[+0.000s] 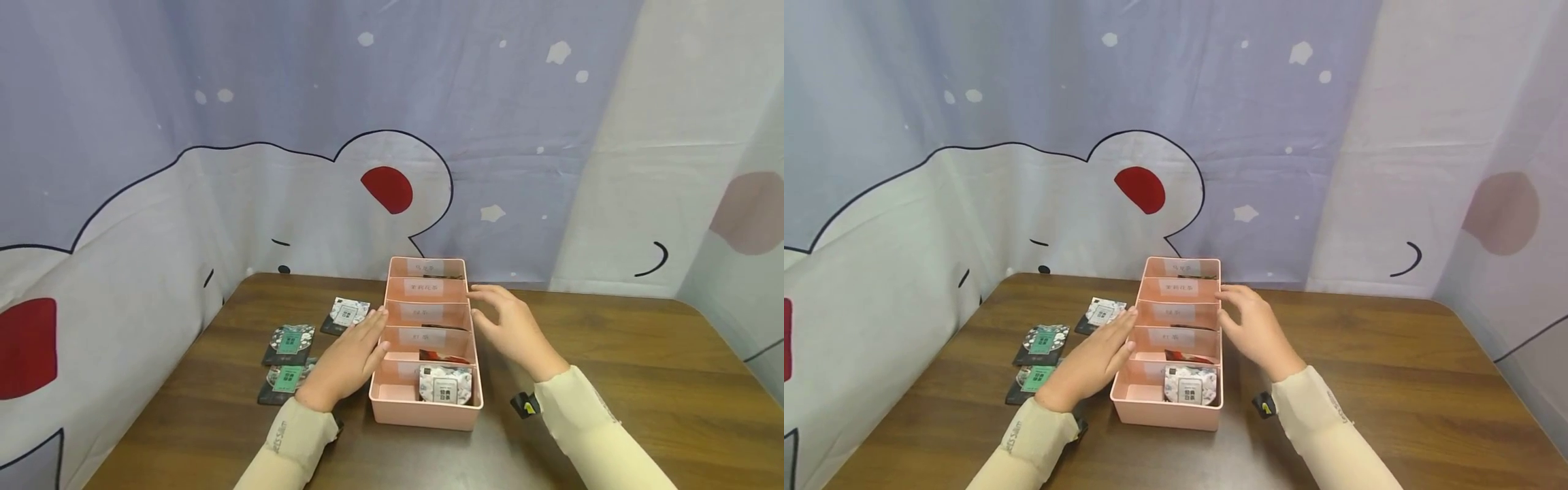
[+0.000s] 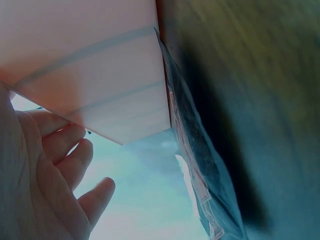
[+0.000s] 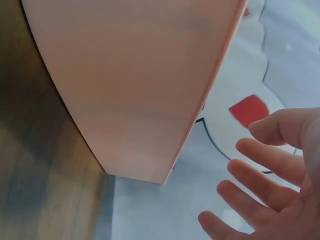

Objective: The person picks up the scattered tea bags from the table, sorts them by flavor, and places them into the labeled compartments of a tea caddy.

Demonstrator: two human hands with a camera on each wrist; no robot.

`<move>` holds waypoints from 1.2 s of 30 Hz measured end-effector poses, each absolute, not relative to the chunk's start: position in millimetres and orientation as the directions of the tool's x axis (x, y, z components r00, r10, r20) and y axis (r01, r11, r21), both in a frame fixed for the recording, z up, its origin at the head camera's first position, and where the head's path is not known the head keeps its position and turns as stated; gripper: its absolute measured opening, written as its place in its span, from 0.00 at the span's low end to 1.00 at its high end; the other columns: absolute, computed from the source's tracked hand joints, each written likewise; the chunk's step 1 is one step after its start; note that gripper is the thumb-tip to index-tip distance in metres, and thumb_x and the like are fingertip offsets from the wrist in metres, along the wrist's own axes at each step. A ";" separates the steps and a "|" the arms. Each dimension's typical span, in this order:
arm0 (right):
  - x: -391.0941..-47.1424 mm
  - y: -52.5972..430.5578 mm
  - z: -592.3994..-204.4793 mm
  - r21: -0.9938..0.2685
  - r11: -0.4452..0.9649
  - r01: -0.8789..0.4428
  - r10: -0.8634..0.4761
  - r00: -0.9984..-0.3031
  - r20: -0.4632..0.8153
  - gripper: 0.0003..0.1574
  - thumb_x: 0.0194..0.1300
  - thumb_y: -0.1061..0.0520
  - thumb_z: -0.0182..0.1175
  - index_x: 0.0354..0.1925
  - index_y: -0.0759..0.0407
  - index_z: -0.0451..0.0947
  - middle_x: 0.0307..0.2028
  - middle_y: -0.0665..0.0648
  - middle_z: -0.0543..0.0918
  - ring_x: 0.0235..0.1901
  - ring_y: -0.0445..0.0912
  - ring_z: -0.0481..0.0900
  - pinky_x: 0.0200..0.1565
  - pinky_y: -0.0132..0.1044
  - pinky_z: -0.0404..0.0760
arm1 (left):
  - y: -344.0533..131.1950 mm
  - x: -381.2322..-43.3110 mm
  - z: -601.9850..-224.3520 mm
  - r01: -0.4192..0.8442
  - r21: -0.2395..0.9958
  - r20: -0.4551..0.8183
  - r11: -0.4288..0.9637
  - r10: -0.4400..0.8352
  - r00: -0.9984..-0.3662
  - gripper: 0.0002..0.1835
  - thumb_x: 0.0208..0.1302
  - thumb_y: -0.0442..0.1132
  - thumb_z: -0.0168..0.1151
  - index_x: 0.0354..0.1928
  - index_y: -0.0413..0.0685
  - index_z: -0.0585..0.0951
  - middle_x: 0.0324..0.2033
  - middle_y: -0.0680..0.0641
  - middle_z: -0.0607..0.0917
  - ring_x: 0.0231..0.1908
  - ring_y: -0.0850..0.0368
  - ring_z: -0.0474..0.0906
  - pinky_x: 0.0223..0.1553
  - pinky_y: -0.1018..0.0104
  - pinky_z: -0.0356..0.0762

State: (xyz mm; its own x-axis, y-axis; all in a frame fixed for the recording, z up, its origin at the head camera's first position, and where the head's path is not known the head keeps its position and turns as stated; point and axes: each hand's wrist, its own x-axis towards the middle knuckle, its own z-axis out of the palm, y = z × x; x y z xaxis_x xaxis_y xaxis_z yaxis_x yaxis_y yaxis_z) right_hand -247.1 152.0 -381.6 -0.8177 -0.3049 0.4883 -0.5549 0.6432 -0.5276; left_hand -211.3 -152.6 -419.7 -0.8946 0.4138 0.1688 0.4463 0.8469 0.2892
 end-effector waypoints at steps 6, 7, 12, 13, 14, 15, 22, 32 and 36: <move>-223.8 151.5 -387.4 -0.457 0.656 -0.600 -0.343 -0.777 0.528 0.23 0.66 0.65 0.64 0.59 0.65 0.80 0.60 0.66 0.80 0.66 0.64 0.72 0.68 0.66 0.62 | -152.4 -211.7 -420.6 0.445 0.286 0.172 0.849 0.411 -0.895 0.33 0.81 0.55 0.40 0.80 0.48 0.54 0.79 0.50 0.54 0.78 0.51 0.50 0.76 0.47 0.53; -220.8 151.2 -388.6 -0.443 0.665 -0.601 -0.350 -0.776 0.525 0.23 0.67 0.64 0.64 0.60 0.65 0.80 0.61 0.65 0.80 0.67 0.64 0.71 0.69 0.68 0.60 | -152.4 -212.0 -420.6 0.445 0.287 0.174 0.848 0.411 -0.895 0.33 0.81 0.55 0.40 0.80 0.48 0.54 0.79 0.50 0.55 0.78 0.51 0.50 0.76 0.47 0.53; -208.2 151.0 -394.4 -0.383 0.728 -0.568 -0.388 -0.803 0.453 0.29 0.73 0.56 0.61 0.68 0.63 0.73 0.67 0.64 0.74 0.72 0.62 0.64 0.70 0.72 0.47 | -152.2 -212.0 -420.9 0.440 0.287 0.170 0.851 0.406 -0.898 0.33 0.81 0.54 0.41 0.80 0.48 0.54 0.79 0.51 0.54 0.78 0.52 0.49 0.76 0.47 0.53; -206.3 150.9 -395.5 -0.369 0.741 -0.561 -0.395 -0.809 0.436 0.30 0.74 0.54 0.59 0.70 0.62 0.71 0.69 0.64 0.72 0.73 0.62 0.62 0.71 0.72 0.45 | -152.2 -211.8 -420.8 0.438 0.288 0.168 0.852 0.405 -0.899 0.33 0.81 0.54 0.41 0.80 0.48 0.54 0.79 0.51 0.54 0.78 0.53 0.49 0.76 0.48 0.53; -204.6 150.8 -396.6 -0.357 0.752 -0.554 -0.400 -0.814 0.421 0.31 0.75 0.52 0.58 0.71 0.62 0.69 0.71 0.63 0.70 0.74 0.61 0.60 0.71 0.72 0.43 | -152.3 -211.5 -420.6 0.434 0.288 0.165 0.854 0.402 -0.901 0.33 0.81 0.54 0.41 0.80 0.49 0.54 0.79 0.51 0.54 0.78 0.54 0.49 0.76 0.48 0.52; -203.0 150.5 -397.6 -0.350 0.759 -0.548 -0.404 -0.819 0.407 0.32 0.76 0.52 0.56 0.73 0.61 0.67 0.72 0.63 0.68 0.74 0.61 0.59 0.71 0.72 0.42 | -152.2 -211.5 -420.8 0.434 0.289 0.167 0.853 0.401 -0.901 0.33 0.81 0.54 0.41 0.80 0.48 0.54 0.79 0.51 0.54 0.78 0.53 0.49 0.76 0.48 0.53; -193.0 149.4 -403.5 -0.365 0.782 -0.506 -0.411 -0.858 0.308 0.39 0.79 0.45 0.51 0.78 0.61 0.56 0.77 0.61 0.58 0.77 0.61 0.50 0.72 0.71 0.39 | -151.8 -210.9 -419.4 0.439 0.290 0.169 0.851 0.406 -0.898 0.33 0.81 0.54 0.42 0.80 0.48 0.54 0.79 0.50 0.54 0.78 0.51 0.51 0.76 0.47 0.53; -186.2 149.7 -407.7 -0.396 0.801 -0.449 -0.411 -0.893 0.180 0.48 0.78 0.34 0.46 0.80 0.60 0.50 0.80 0.58 0.49 0.79 0.58 0.45 0.72 0.71 0.35 | -152.6 -211.8 -420.3 0.443 0.285 0.177 0.850 0.408 -0.896 0.33 0.81 0.54 0.41 0.80 0.48 0.55 0.79 0.50 0.55 0.78 0.52 0.49 0.75 0.47 0.54; -186.2 149.0 -409.7 -0.363 0.806 -0.468 -0.425 -0.884 0.195 0.49 0.78 0.33 0.46 0.80 0.60 0.49 0.80 0.58 0.49 0.79 0.57 0.46 0.72 0.70 0.38 | -153.0 -213.5 -422.0 0.469 0.271 0.204 0.841 0.426 -0.882 0.33 0.82 0.53 0.41 0.80 0.45 0.56 0.78 0.48 0.56 0.77 0.50 0.51 0.75 0.46 0.56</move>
State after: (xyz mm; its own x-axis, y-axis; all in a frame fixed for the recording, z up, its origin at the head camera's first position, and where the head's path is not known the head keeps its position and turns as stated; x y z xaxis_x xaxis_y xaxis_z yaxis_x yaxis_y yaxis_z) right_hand -186.2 149.0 -409.7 -0.8838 -0.4254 0.1947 -0.4679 0.8058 -0.3630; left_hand -213.5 -153.0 -422.0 -0.8816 0.4256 0.2041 0.4686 0.8409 0.2708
